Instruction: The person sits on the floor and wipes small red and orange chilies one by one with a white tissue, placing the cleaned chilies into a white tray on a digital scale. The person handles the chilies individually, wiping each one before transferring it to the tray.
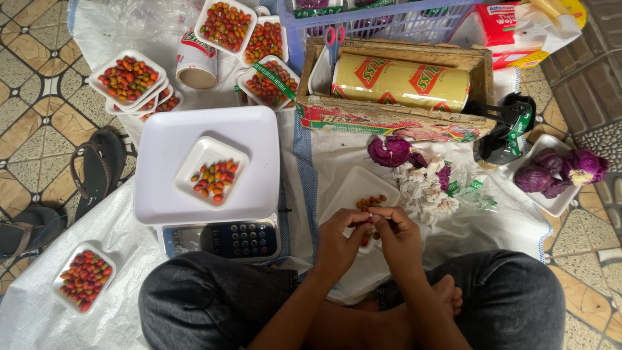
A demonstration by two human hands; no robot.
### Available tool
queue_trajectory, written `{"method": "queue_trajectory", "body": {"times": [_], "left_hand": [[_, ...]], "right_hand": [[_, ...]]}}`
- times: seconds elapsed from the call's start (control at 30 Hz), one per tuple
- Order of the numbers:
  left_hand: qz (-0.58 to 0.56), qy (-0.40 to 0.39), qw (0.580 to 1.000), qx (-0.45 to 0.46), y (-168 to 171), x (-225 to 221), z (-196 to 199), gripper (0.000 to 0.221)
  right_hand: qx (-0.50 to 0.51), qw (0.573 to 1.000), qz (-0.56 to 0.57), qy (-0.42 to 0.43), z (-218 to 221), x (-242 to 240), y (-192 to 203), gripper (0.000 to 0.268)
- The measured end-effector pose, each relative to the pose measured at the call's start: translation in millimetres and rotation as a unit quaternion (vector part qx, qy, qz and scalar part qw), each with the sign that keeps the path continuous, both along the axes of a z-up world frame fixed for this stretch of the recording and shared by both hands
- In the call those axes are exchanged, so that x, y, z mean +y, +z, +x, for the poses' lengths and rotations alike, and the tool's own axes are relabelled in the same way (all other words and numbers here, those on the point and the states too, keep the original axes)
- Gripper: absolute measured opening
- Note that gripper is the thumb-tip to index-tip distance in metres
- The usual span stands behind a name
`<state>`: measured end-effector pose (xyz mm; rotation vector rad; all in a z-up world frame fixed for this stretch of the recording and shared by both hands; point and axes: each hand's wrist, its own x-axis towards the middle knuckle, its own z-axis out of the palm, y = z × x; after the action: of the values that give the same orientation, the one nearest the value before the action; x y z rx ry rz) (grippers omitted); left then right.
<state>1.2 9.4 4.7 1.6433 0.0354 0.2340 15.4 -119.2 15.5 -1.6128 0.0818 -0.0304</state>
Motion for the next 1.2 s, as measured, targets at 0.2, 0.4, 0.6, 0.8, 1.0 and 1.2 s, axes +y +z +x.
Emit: {"method": "queue_trajectory", "body": {"times": [0.2,0.4,0.6,0.8,1.0,1.2], "left_hand": [[-0.003,0.007,1.0,0.0,0,0,0,0.012],[-0.082,0.015,0.99,0.111,-4,1,1,0.021],[-0.041,-0.014,0.988,0.151,10,4,3,0.009],[0.003,-0.048,0.991,0.124,14,8,0,0.015],[0.032,-0.029,0.994,0.101,6,11,1,0.02],[0.099,-0.044,0.993,-0.044,0,14,-1,0.019]], "right_hand": [[0.042,0.999,0.013,-0.017,4,0,-1,0.014],[-0.032,0.998,-0.05,-0.006,-2,6,11,0.014],[-0.129,0.98,-0.145,0.034,-1,-7,-13,0.015],[-0.087,0.985,-0.147,0.027,-1,-7,-19,0.015],[-0.173,0.97,-0.164,0.043,1,-5,-21,0.019],[-0.216,0.954,-0.205,0.047,1,-5,-25,0.02]]}}
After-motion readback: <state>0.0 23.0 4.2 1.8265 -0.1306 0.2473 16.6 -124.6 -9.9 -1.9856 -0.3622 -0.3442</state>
